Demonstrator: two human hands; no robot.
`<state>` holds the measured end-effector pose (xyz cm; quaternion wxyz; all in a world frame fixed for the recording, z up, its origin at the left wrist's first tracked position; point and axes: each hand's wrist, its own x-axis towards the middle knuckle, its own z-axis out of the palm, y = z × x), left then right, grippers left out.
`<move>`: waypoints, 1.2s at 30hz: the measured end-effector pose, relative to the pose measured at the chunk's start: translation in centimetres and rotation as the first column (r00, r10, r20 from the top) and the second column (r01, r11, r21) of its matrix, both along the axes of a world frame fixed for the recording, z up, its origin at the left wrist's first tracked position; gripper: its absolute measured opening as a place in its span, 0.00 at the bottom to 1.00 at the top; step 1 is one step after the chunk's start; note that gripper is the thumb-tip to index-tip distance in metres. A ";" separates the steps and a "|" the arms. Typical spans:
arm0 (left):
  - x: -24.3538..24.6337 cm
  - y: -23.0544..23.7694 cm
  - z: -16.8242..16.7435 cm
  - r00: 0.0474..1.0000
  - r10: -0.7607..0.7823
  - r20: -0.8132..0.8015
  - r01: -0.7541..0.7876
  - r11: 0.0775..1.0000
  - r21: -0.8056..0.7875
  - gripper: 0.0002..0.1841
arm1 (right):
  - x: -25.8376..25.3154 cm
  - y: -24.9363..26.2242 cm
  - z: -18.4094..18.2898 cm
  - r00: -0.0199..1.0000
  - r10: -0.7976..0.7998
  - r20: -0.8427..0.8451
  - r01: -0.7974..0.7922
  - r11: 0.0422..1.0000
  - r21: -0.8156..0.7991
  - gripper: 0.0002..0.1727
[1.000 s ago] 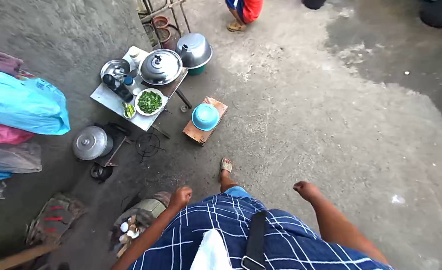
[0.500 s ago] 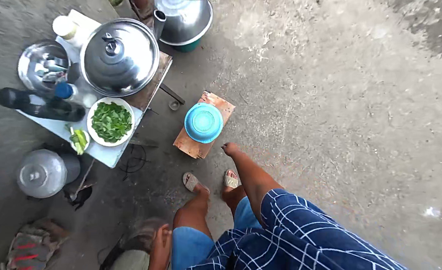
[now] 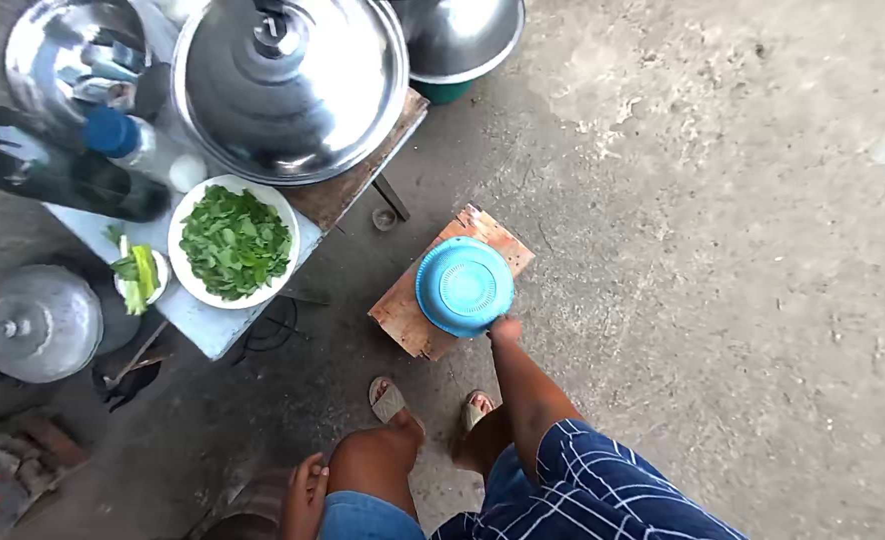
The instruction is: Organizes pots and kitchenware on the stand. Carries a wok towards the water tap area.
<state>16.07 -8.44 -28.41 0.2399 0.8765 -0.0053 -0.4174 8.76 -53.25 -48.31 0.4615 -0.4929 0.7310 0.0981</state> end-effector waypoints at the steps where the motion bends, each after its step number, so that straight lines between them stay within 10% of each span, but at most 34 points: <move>1: -0.2 -0.1 1.2 1.000 0.007 -0.025 -0.006 1.000 0.013 0.21 | -0.7 0.3 1.0 1.000 -0.005 -0.013 0.005 1.000 -0.025 0.24; 9: -2.1 -0.2 14.5 0.998 -0.028 -0.061 0.025 0.999 -0.048 0.20 | -2.1 1.0 19.9 0.952 -0.098 0.290 0.041 0.979 0.199 0.22; 15: -2.8 -2.4 23.3 0.950 0.276 -0.148 -0.290 0.953 -0.086 0.24 | -1.0 3.0 34.1 0.849 0.312 0.426 -0.465 0.824 0.323 0.20; 22: -4.7 -5.1 30.5 0.692 0.676 -0.255 -0.721 0.621 -0.308 0.24 | 1.5 8.9 45.7 0.572 0.385 0.725 -0.739 0.625 0.251 0.15; 28: -7.5 -6.3 35.5 0.375 0.832 -0.409 -0.842 0.122 -0.525 0.31 | 0.3 12.9 49.8 0.644 0.175 0.745 -0.636 0.664 0.393 0.11; 36: -7.5 -8.4 39.0 0.639 0.728 -0.247 -0.692 0.405 -0.598 0.15 | 2.1 15.6 52.3 0.702 0.084 0.708 -0.535 0.718 0.446 0.13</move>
